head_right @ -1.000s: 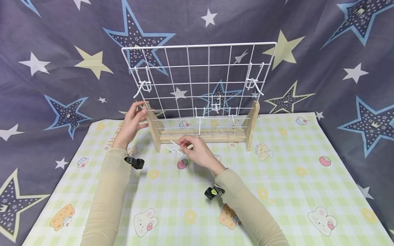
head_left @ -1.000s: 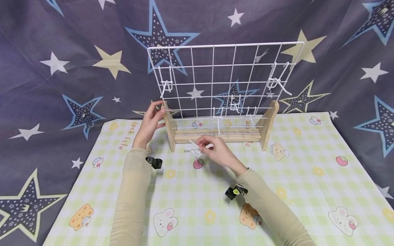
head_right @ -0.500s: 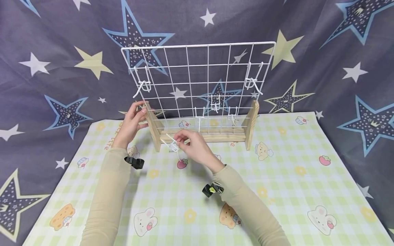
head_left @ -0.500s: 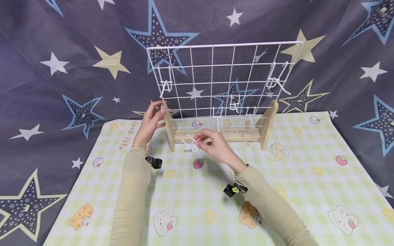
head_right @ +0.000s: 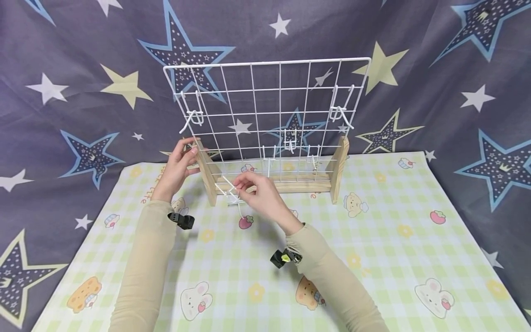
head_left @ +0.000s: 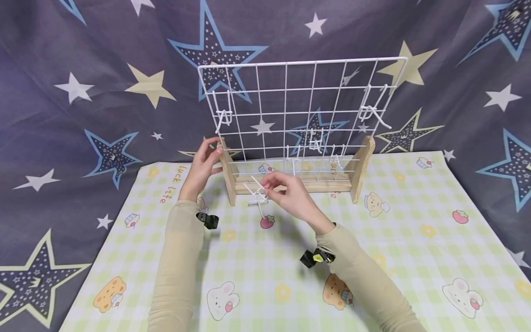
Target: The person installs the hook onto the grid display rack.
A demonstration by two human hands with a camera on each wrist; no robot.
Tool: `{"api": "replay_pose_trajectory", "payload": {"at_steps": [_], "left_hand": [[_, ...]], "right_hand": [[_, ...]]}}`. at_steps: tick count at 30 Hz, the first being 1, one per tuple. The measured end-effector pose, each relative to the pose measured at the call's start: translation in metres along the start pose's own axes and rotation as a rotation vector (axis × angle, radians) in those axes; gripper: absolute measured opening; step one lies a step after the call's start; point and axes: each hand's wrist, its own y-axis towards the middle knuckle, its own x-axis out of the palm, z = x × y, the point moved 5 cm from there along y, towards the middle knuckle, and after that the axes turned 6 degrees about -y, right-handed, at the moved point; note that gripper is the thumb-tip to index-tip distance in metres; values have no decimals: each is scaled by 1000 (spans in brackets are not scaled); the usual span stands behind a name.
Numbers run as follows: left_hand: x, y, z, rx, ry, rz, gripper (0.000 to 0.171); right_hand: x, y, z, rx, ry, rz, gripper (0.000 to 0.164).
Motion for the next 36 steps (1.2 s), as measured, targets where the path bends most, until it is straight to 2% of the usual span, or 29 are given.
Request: {"api": "replay_pose_trajectory", "payload": {"at_steps": [8,20,28,36], "left_hand": [[-1,-1,0,-1,-4,0,35],[-1,1,-1,0,-2,5,36],[-1,2,-2,-7,-14,9,33],[-2,2,-3,-12,-8,9,36]], "right_hand": [[-1,-2,-6,-8,9,17,14],[-15,13,-14,-25,12,110,17],[-23,24,-13,-23,63,167,16],[-27,35,-4,26,136,230,18]]}}
